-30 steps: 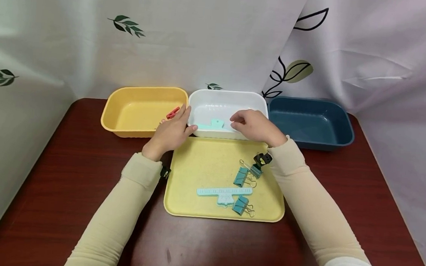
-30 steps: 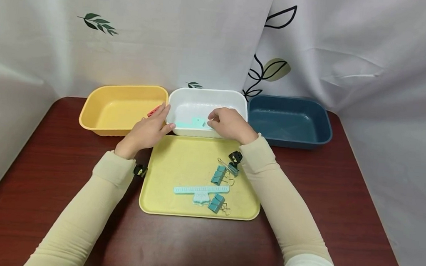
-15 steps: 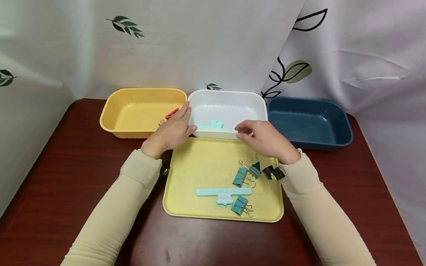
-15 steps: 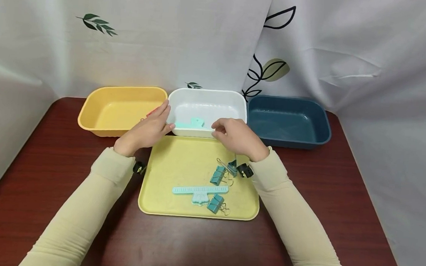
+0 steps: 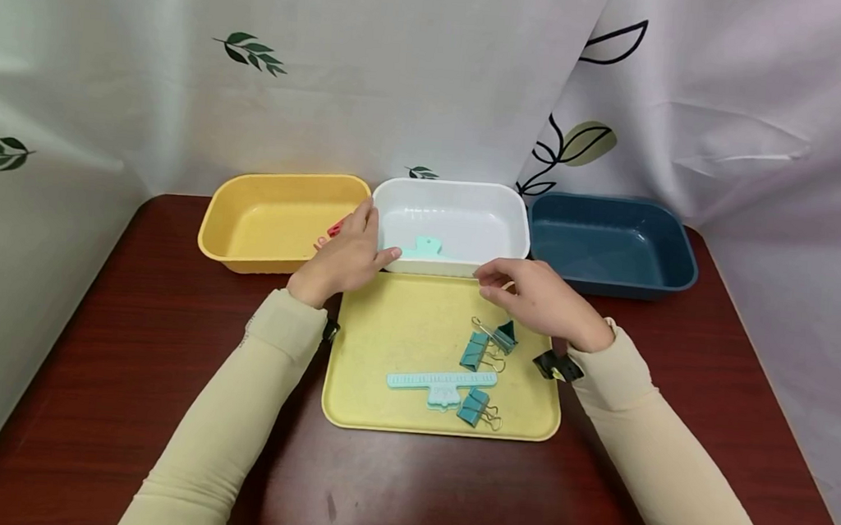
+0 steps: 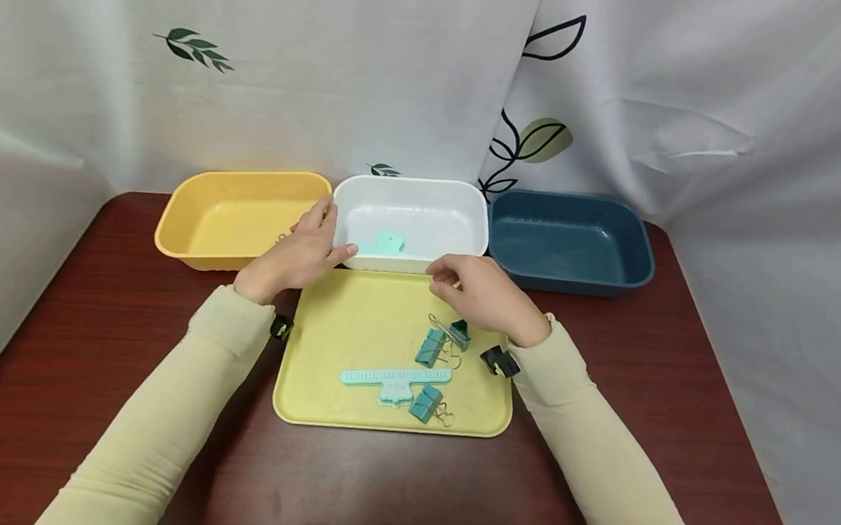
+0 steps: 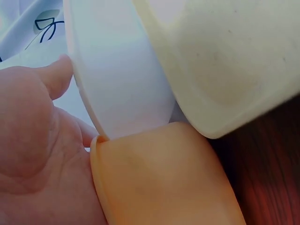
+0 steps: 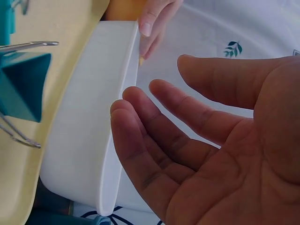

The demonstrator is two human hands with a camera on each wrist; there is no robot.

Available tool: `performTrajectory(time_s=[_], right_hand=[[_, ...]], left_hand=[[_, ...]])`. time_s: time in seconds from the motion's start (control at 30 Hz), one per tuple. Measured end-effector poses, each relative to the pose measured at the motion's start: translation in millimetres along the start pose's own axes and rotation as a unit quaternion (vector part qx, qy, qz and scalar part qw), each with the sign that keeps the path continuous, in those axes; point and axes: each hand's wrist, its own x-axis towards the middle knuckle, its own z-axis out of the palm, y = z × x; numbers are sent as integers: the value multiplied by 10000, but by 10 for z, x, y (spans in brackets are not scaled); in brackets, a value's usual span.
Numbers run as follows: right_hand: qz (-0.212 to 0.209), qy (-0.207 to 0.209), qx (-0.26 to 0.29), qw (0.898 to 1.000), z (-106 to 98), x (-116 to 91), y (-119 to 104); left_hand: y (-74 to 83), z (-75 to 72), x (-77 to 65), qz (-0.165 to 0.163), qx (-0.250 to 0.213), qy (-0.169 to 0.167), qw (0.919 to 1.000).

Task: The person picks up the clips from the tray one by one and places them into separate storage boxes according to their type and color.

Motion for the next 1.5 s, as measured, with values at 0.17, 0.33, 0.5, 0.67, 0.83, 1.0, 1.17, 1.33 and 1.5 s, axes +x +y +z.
performTrajectory(time_s=[0.17,0.33,0.5,0.67,0.83,1.0,1.17,1.33,1.5], right_hand=[[13,-43,64,10000,19,-75,22],[-67,-109,167,9998,44,-173,1],[-264,-306,251,9989,78,-272,-14],[-470,-488,246,9974,129,-355,6],[-399,-770,330,9957,173,-422,28],[-434,-1067,445,9923,207,-471,67],[-500,-1146,393,9914,244,-505,93],[-454,-1194,333,9913,290,-534,105],[-444,-1191,158,9918,354,-545,134]], left_hand=[[0,9,20,-9,162,0,9999],[18,6,11,-10,322,-83,9994],[29,5,8,-31,389,-123,9992],[34,0,8,-97,395,-174,9990],[38,-5,2,-105,424,-185,9989],[48,-6,-5,-101,446,-167,9988],[44,-1,-1,-95,491,-181,9986],[38,5,8,-88,489,-196,9986],[27,9,14,-79,486,-215,9986]])
